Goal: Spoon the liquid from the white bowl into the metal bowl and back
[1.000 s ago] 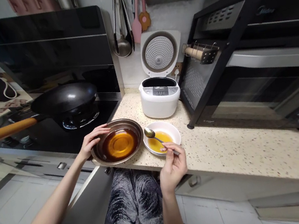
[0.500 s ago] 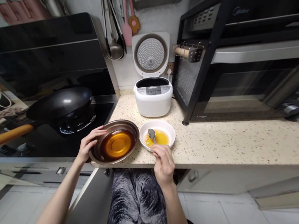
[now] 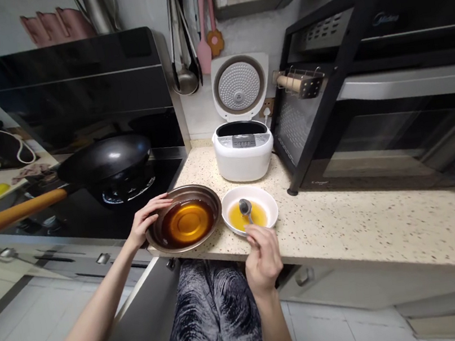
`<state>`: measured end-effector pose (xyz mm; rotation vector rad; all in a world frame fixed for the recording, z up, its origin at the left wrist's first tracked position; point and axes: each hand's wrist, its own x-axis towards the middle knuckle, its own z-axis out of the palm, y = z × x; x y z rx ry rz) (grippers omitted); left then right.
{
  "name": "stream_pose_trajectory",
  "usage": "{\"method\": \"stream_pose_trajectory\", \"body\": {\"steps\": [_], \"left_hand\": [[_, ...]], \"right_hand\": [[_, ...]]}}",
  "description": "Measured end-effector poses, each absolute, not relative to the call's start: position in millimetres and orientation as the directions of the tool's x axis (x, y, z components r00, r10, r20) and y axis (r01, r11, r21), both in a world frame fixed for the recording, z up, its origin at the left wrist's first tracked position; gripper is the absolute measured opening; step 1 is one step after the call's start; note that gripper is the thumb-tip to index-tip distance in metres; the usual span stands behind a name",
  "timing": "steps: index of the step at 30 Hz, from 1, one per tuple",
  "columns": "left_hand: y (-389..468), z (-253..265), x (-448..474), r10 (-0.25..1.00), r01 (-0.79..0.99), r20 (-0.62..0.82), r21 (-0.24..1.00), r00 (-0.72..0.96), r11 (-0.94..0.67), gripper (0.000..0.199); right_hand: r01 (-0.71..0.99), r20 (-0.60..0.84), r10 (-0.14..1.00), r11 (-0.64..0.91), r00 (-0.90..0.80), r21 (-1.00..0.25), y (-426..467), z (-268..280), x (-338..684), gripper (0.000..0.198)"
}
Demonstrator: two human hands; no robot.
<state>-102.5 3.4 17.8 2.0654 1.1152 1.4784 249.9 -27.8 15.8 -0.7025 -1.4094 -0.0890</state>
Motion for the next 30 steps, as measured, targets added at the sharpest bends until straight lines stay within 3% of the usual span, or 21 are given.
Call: {"method": "stream_pose_trajectory", "body": {"steps": [4, 6, 9, 17, 30], "left_hand": [[2.1, 19.9, -100.3, 0.760, 0.364, 0.635, 0.681, 0.138, -0.635, 0.036], [1.9, 20.6, -100.3, 0.757, 0.363, 0.638, 0.678, 0.141, -0.639, 0.036], [1.8, 20.9, -100.8, 0.758, 0.367, 0.635, 0.676, 0.150, -0.639, 0.036], [4.7, 17.2, -100.8, 0.746, 0.360, 0.651, 0.668, 0.140, -0.651, 0.036], [6.7, 15.3, -102.7, 0.743, 0.366, 0.647, 0.658, 0.171, -0.658, 0.039]], "right_hand": [[0.268, 0.802, 0.398, 0.795, 0.446, -0.544, -36.7, 20.0, 236.6, 0.015], [0.145, 0.742, 0.452, 0.799, 0.495, -0.584, -42.2, 21.7, 226.5, 0.012], [0.024, 0.700, 0.560, 0.773, 0.444, -0.634, -48.0, 20.6, 210.5, 0.011], [0.003, 0.648, 0.728, 0.664, 0.223, -0.747, -48.8, 8.7, 182.7, 0.014], [0.029, 0.603, 0.783, 0.606, 0.152, -0.795, -43.9, 5.8, 176.7, 0.015]]}}
